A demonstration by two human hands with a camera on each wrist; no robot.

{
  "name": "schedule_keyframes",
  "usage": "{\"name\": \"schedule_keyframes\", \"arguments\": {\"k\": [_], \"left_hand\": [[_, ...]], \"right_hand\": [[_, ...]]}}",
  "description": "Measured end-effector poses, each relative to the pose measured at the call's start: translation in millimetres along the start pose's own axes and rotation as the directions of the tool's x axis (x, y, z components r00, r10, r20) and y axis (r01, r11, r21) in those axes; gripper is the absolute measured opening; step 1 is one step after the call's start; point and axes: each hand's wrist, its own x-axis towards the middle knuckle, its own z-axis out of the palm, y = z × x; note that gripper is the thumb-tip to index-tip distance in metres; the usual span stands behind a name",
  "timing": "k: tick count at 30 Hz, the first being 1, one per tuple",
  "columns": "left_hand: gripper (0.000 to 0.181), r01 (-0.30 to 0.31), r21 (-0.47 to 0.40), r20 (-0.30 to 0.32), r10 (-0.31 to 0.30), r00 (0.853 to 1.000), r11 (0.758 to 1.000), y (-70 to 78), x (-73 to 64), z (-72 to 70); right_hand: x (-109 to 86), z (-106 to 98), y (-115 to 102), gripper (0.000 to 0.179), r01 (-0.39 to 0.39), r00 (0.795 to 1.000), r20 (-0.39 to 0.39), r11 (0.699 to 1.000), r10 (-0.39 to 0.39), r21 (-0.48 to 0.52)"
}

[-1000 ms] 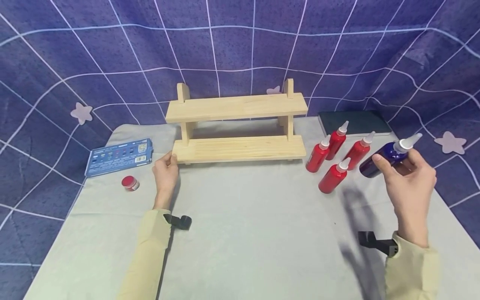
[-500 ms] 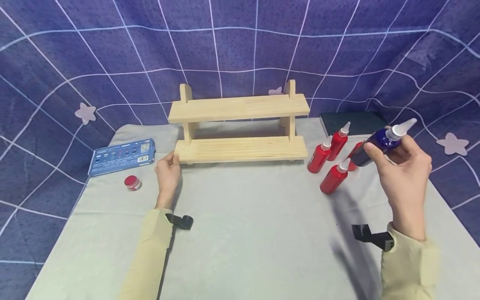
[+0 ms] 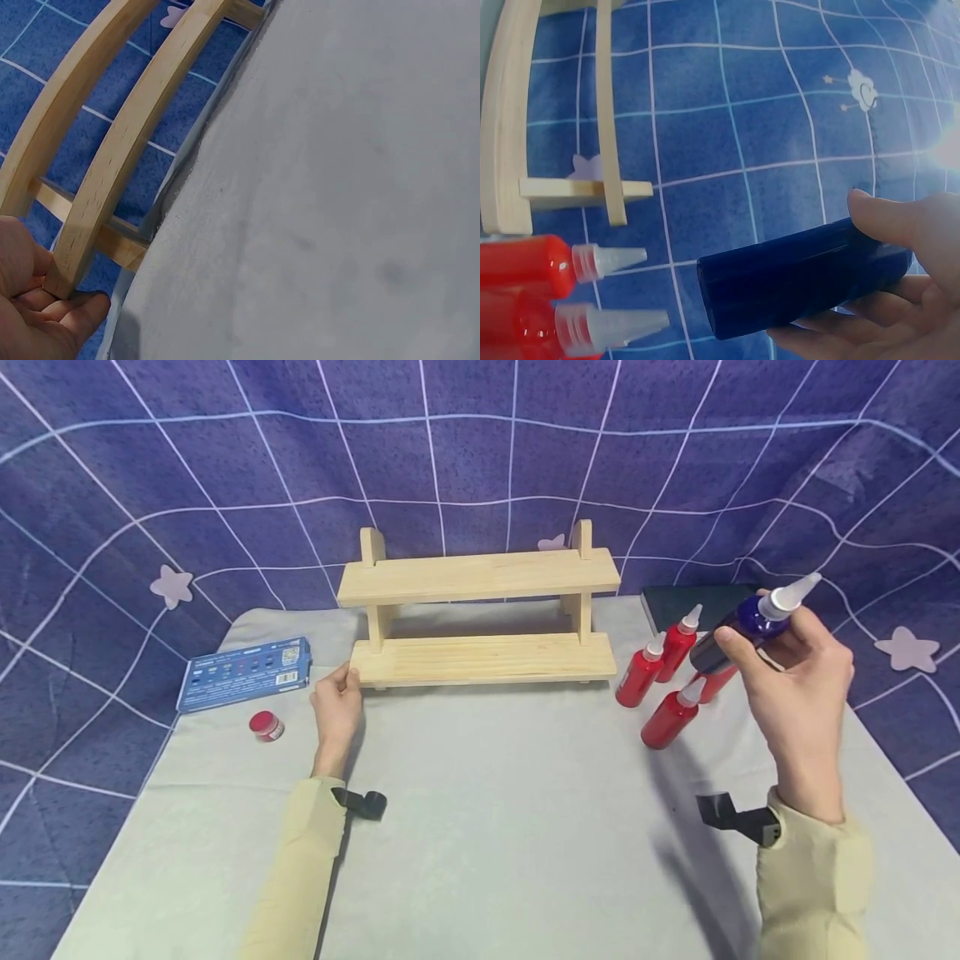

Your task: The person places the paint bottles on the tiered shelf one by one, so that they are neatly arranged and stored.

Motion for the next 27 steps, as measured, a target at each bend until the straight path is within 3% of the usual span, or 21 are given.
{"name": "schedule_keyframes", "arguments": {"k": [7,11,14,21,27], "left_hand": [[0.033,-0.014,0.003,-0.004,0.014,1.0,1.0,0.7,-0.4,-0.8],[0.034,-0.003,-0.007,-0.001,0.003,1.0,1.0,-0.5,0.2,-0.4],[0.035,0.009,-0.017,0.007,-0.009,1.0,1.0,-0.3,0.4,-0.7],[0.036,0.015,-0.025,0.016,-0.015,1.0,1.0,1.1,-1.3,-1.7],[0.036,0.016,-0.016,0.016,-0.016,1.0,1.0,1.2,-1.5,-0.7]], "right_hand": [[0.2,13,-2,0.042,-0.012,0.999,0.035,0.997,0.014,-0.078],[0.1,23,-1,0.042,-0.038,0.998,0.053,0.999,0.039,-0.016],[-1.2,31,1,0.043,-0.064,0.995,0.076,0.998,0.065,-0.023],[-5.4,51,9,0.045,-0.022,0.984,0.17,0.976,0.06,-0.218],[-6.7,66,19,0.047,-0.018,0.97,0.235,0.978,0.068,-0.208]]}}
